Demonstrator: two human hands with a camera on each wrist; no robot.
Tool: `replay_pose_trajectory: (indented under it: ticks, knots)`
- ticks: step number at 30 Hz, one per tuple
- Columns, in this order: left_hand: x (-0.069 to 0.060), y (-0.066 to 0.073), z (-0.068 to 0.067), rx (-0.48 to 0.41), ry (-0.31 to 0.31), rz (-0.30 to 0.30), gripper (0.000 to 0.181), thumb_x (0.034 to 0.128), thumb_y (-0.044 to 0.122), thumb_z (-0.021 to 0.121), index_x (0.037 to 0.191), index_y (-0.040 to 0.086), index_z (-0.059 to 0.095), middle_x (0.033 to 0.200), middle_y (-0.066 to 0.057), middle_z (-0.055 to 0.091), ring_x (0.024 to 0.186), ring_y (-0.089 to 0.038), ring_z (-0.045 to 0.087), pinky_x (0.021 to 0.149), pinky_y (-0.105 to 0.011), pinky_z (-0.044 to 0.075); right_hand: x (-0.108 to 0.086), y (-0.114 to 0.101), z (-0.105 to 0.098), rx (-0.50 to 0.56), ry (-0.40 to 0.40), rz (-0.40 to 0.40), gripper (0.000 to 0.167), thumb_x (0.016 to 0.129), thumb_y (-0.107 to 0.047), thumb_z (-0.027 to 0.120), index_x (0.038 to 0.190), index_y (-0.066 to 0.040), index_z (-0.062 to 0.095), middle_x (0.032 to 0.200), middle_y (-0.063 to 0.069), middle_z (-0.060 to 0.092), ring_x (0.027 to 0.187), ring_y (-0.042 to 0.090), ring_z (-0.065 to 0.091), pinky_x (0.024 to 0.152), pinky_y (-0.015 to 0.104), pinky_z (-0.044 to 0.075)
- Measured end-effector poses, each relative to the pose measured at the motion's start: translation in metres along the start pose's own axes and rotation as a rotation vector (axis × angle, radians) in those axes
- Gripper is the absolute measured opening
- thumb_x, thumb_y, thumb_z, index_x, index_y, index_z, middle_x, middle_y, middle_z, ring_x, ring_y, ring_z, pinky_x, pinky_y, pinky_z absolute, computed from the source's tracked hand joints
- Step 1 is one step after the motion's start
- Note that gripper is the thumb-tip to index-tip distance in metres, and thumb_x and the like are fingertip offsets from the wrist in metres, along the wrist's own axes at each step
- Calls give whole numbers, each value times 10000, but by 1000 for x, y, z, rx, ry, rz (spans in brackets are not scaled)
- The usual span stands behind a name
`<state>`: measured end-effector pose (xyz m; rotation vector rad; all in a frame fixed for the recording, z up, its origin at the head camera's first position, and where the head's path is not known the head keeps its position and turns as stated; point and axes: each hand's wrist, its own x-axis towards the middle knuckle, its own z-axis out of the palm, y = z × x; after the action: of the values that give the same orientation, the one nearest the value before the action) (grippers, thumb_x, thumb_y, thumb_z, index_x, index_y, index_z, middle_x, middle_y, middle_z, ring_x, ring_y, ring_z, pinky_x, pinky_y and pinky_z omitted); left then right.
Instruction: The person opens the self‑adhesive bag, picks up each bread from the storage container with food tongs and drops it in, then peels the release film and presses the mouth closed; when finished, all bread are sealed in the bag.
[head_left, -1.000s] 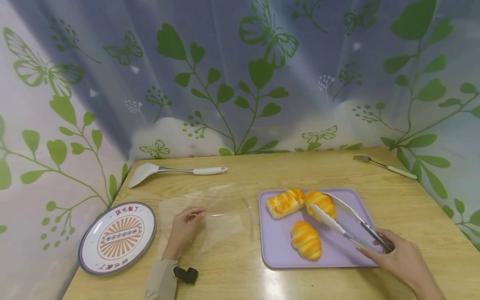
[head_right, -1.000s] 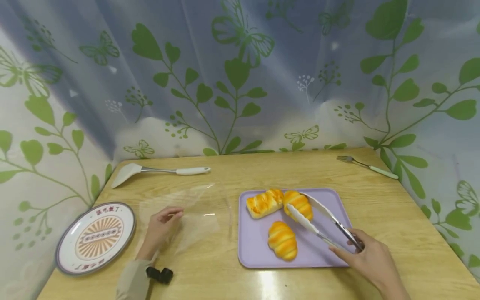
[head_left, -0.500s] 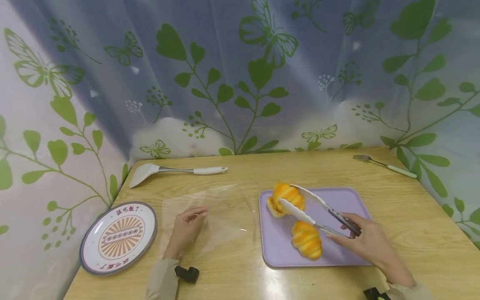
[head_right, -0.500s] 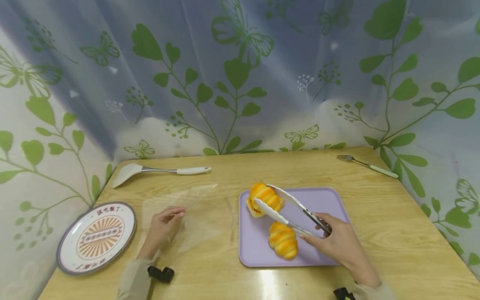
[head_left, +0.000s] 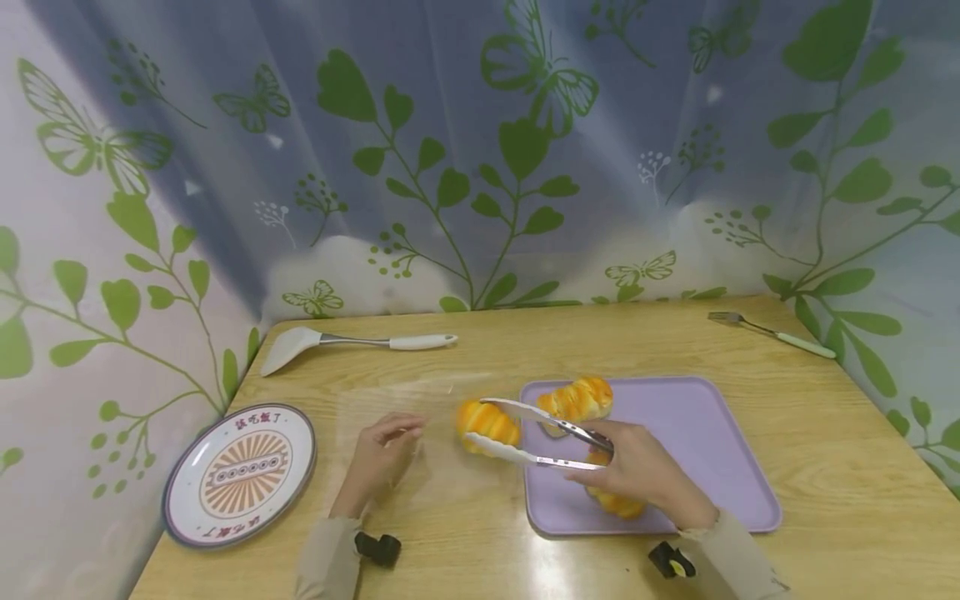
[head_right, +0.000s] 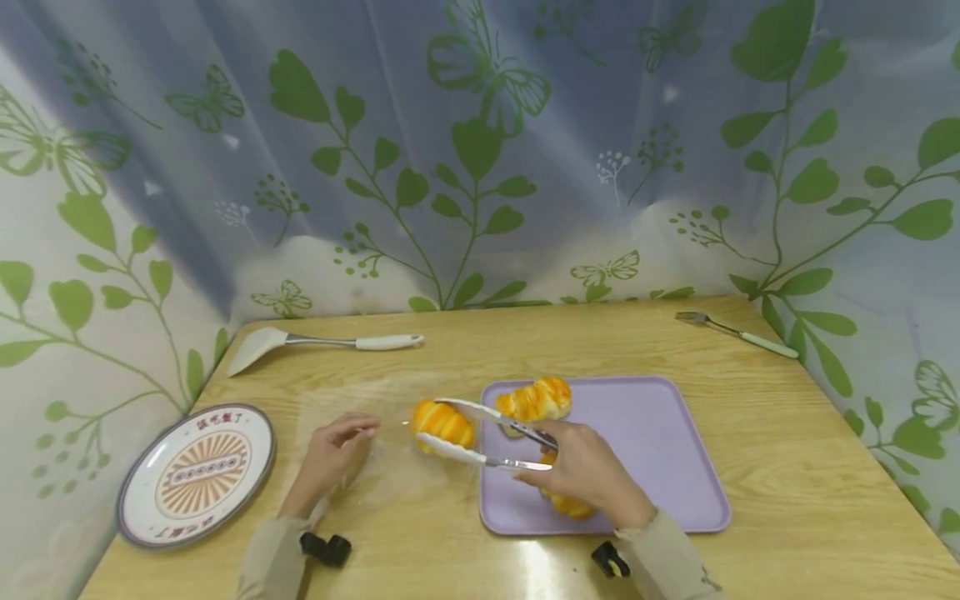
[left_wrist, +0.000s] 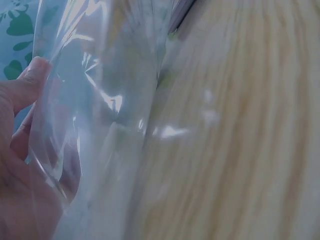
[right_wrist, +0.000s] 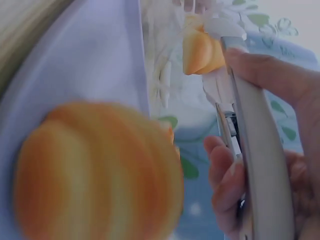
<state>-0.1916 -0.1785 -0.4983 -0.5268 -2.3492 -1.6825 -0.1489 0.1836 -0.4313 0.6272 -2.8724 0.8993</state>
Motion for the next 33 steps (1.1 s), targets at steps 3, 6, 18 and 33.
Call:
replay_pose_trajectory:
  ticks: [3, 6, 18, 33]
  knots:
    - [0, 2, 2, 20, -27, -12, 163, 906, 2, 639, 1050, -39, 704, 1070, -216, 689, 998, 100, 553, 889, -169, 486, 11, -8, 8, -7, -51, -6, 557, 716, -413, 841, 1106, -49, 681, 748, -21, 637, 609, 23, 463, 545, 186, 418]
    - [1, 3, 3, 16, -53, -15, 161, 917, 33, 639, 1052, -22, 709, 1069, -196, 693, 1015, 84, 557, 907, -196, 488, 21, -15, 13, 1, -100, -24, 583, 730, -407, 831, 1136, -23, 665, 788, 0, 649, 622, 39, 471, 545, 186, 425]
    - [3, 5, 3, -25, 35, -27, 122, 913, 27, 643, 988, -40, 714, 1017, -110, 684, 992, 62, 566, 919, -155, 454, 32, -24, 20, -48, -164, -34, 592, 700, -356, 854, 1127, 2, 655, 827, 40, 686, 654, 66, 553, 541, 187, 465]
    - [3, 4, 7, -35, 49, 37, 121, 918, -18, 618, 986, -59, 709, 1012, -145, 654, 1017, 59, 539, 916, -159, 454, 26, -14, 15, -41, -207, 25, 747, 719, -458, 825, 1278, -15, 601, 926, 58, 697, 709, 76, 559, 601, 245, 492]
